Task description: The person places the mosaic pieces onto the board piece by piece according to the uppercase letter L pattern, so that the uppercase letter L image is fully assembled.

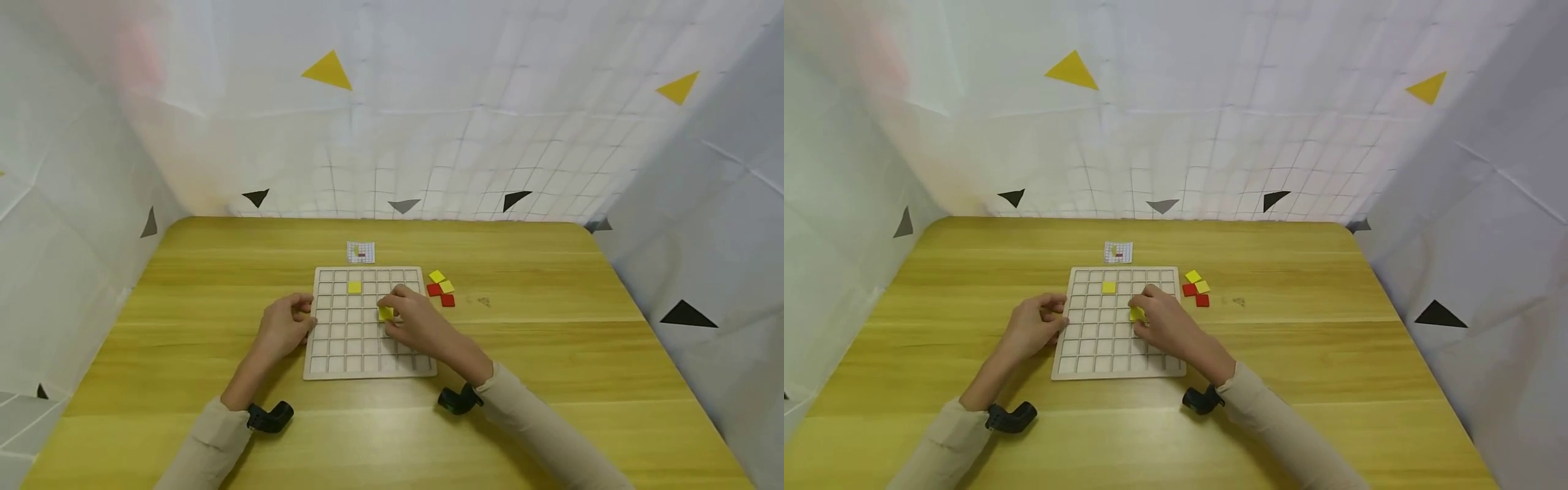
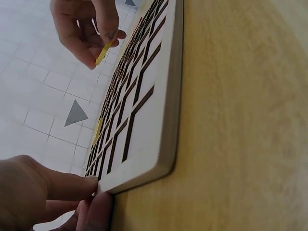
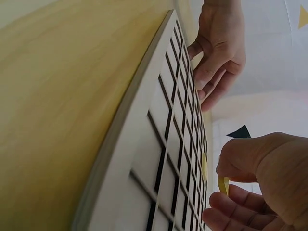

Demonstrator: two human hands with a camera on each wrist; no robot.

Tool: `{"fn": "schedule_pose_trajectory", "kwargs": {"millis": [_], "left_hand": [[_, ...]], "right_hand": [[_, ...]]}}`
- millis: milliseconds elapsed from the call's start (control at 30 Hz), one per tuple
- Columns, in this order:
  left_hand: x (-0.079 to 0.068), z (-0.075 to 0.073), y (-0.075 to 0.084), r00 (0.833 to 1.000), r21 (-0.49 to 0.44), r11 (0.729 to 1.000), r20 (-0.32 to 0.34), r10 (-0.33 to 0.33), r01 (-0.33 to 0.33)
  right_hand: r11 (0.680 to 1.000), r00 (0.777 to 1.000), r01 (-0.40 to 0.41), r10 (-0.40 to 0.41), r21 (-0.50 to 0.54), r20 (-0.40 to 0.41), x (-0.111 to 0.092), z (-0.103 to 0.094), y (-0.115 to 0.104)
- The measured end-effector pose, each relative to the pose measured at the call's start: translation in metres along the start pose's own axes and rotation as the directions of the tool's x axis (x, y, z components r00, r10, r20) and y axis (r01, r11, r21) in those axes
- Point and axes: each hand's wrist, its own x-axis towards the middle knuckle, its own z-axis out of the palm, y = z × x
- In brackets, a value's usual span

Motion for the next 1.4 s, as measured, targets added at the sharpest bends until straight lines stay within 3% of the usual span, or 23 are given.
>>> {"fn": "schedule_pose_trajectory", "kwargs": {"millis": [267, 367, 767, 1100, 1400], "left_hand": [[0.004, 0.013, 0.006, 0.999, -0.028, 0.999, 0.033, 0.026, -0.025], [0.004, 0.015, 0.007, 1.000, -0.030, 0.999, 0.018, 0.016, -0.015], [0.004, 0.000, 0.002, 1.000, -0.006, 1.000, -0.009, 0.023, -0.023], [0.003, -0.001, 0.001, 1.000, -0.027, 0.999, 0.009, 0.027, -0.026], [0.001, -0.002, 0.001, 1.000, -0.028, 0.999, -0.003, 0.015, -0.015]], "right_hand": [[0.999, 0.999, -0.041, 0.041, 0.006, 0.012, 0.004, -0.002, -0.003], [0.999, 0.999, -0.032, 0.031, 0.032, 0.025, 0.008, -0.002, -0.004], [1.000, 0.999, 0.026, -0.027, 0.012, 0.029, 0.038, 0.011, -0.011], [0.999, 0.996, -0.040, 0.042, -0.017, 0.083, 0.052, 0.019, -0.009], [1.000, 0.995, -0.025, 0.026, -0.012, 0.092, 0.061, 0.027, -0.006]]}}
